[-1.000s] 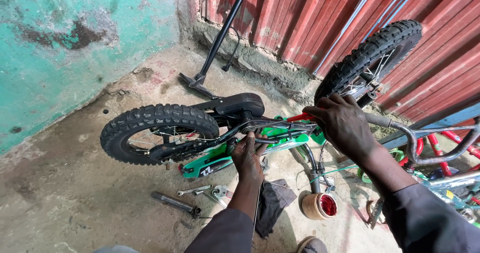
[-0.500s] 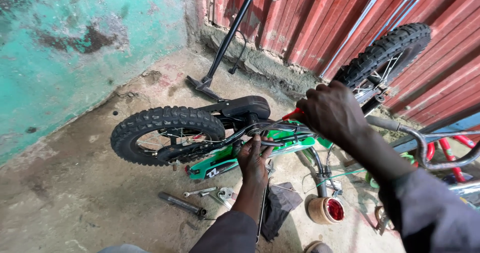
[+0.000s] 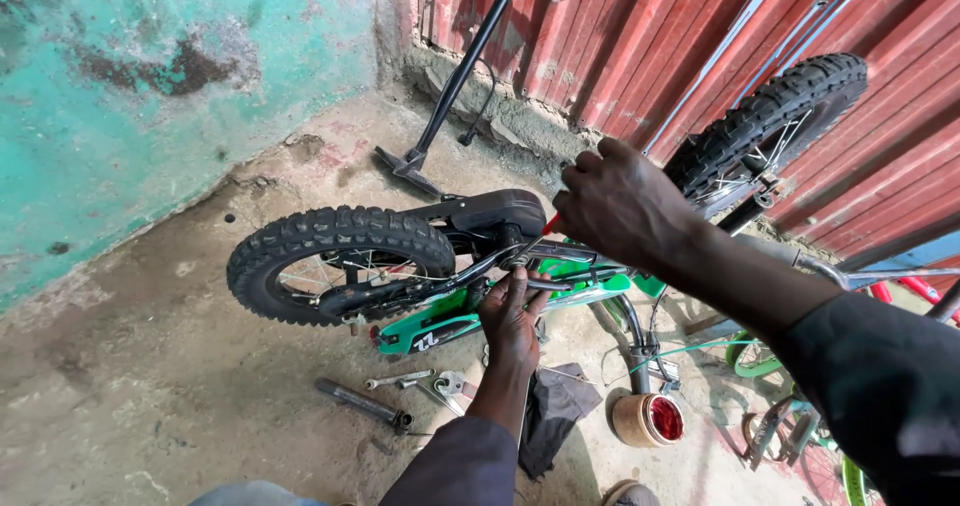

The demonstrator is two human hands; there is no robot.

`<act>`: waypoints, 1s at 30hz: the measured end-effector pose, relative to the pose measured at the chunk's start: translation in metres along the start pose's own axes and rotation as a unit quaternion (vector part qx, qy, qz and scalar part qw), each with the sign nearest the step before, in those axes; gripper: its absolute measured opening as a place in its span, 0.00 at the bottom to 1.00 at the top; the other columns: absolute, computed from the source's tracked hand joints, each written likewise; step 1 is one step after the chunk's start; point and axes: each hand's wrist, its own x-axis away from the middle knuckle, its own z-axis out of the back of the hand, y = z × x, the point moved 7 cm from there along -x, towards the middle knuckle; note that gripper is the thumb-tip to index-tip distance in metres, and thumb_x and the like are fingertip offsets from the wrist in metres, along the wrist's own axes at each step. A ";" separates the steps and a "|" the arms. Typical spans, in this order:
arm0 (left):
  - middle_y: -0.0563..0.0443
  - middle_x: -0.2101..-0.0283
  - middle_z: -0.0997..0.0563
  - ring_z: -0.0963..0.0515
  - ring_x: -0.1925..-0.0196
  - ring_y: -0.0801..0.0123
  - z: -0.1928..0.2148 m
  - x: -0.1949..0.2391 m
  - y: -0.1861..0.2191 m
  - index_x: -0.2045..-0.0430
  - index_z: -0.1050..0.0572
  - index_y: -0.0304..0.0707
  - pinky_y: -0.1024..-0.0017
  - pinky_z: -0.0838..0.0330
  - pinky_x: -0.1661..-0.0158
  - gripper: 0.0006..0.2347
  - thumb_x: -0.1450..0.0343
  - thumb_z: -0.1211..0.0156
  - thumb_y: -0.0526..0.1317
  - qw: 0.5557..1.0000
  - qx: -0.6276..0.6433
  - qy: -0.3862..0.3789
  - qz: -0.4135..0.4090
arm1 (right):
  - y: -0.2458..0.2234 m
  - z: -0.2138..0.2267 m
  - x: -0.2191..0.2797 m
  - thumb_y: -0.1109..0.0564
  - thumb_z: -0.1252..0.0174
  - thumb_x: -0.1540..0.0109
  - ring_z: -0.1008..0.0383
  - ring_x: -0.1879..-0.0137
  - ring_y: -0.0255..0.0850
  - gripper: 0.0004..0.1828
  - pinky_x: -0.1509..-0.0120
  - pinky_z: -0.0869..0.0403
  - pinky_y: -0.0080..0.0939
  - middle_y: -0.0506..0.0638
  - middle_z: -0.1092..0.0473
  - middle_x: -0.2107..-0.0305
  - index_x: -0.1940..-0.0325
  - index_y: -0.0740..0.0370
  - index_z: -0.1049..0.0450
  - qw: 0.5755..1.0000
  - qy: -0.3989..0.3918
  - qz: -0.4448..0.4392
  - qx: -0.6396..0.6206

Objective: The person is repairing a green bicycle that is upside down. They use a wrench to tighten a bolt on the rear wheel axle and then use a screwdriver to adjust a component near the chain guard.

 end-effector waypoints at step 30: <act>0.41 0.65 0.16 0.14 0.55 0.49 0.010 -0.012 -0.015 0.64 0.22 0.33 0.45 0.21 0.44 0.17 0.26 0.37 0.52 0.998 0.004 -0.005 0.070 | 0.012 -0.040 0.120 0.32 0.44 0.37 0.24 0.60 0.41 0.17 0.54 0.31 0.42 0.44 0.28 0.74 0.66 0.41 0.21 0.943 -0.064 -0.277 -0.174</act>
